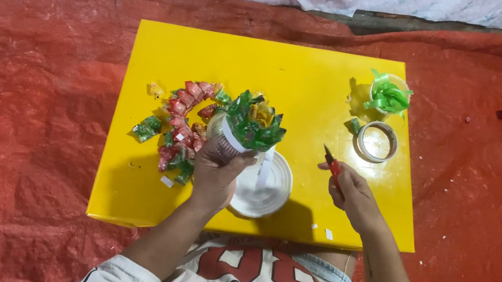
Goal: Applying tape to green wrappers to assemble a decorative flower-like object on a base.
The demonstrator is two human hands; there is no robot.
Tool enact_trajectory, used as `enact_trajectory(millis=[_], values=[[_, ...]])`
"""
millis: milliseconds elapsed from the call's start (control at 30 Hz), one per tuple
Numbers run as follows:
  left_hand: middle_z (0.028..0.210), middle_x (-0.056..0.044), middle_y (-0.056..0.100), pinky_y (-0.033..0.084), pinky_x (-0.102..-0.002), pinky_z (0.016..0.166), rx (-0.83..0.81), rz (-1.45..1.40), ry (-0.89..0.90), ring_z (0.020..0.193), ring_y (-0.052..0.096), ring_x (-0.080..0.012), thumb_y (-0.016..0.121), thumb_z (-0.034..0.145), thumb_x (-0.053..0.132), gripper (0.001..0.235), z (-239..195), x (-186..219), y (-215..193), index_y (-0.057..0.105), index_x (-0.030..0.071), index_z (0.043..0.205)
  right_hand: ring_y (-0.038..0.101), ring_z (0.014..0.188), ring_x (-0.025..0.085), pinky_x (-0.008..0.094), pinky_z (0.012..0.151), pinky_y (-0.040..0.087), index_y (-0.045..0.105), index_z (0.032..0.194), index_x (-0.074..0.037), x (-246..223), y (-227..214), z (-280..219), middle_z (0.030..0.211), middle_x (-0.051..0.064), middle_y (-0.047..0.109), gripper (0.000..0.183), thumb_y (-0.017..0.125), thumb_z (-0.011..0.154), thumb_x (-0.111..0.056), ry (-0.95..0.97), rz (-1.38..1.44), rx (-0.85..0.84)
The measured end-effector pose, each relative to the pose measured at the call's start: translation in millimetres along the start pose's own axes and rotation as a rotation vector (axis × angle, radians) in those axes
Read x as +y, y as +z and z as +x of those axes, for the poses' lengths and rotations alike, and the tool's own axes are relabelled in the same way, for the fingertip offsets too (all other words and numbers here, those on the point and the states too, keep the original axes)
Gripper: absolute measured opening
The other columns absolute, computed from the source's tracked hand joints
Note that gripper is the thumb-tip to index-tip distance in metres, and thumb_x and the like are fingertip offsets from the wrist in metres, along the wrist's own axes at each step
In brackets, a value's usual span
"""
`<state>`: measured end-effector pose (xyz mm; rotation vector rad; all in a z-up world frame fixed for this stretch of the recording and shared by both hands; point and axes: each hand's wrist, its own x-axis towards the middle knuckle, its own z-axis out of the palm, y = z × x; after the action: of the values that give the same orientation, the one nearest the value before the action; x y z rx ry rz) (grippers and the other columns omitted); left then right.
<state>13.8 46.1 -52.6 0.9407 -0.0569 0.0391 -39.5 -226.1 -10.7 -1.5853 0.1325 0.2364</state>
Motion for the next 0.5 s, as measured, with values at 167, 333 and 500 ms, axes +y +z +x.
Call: enact_trajectory(millis=[167, 333, 500], values=[[0.103, -0.006, 0.077, 0.062, -0.04, 0.091, -0.057, -0.181, -0.09, 0.102, 0.074, -0.021, 0.082, 0.078, -0.006, 0.034, -3.6, 66.9, 48.9, 0.075, 0.016, 0.103, 0.042, 0.046, 0.01, 0.024, 0.048, 0.04, 0.067, 0.119, -0.002, 7.1, -13.1, -17.1, 0.058, 0.003, 0.047, 0.035, 0.051, 0.102, -0.027, -0.171, 0.08, -0.082], [0.109, -0.014, 0.078, 0.064, -0.041, 0.091, -0.252, -0.522, -0.266, 0.103, 0.076, -0.03, 0.071, 0.088, -0.005, 0.026, 5.7, 62.1, 30.0, 0.076, 0.014, 0.106, 0.048, 0.046, 0.016, 0.03, 0.049, 0.044, 0.071, 0.104, 0.005, -24.6, 5.1, -33.2, 0.056, 0.008, 0.052, 0.035, 0.057, 0.097, -0.027, -0.307, 0.258, -0.203], [0.109, -0.024, 0.076, 0.064, -0.054, 0.091, -0.447, -0.618, -0.251, 0.105, 0.072, -0.0393, 0.066, 0.09, -0.008, 0.032, 8.1, 74.9, 32.0, 0.074, 0.013, 0.113, 0.057, 0.054, 0.018, 0.033, 0.056, 0.05, 0.072, 0.114, 0.006, -58.1, 28.3, -50.5, 0.068, 0.017, 0.065, 0.039, 0.067, 0.093, -0.027, -0.345, 0.202, -0.178]])
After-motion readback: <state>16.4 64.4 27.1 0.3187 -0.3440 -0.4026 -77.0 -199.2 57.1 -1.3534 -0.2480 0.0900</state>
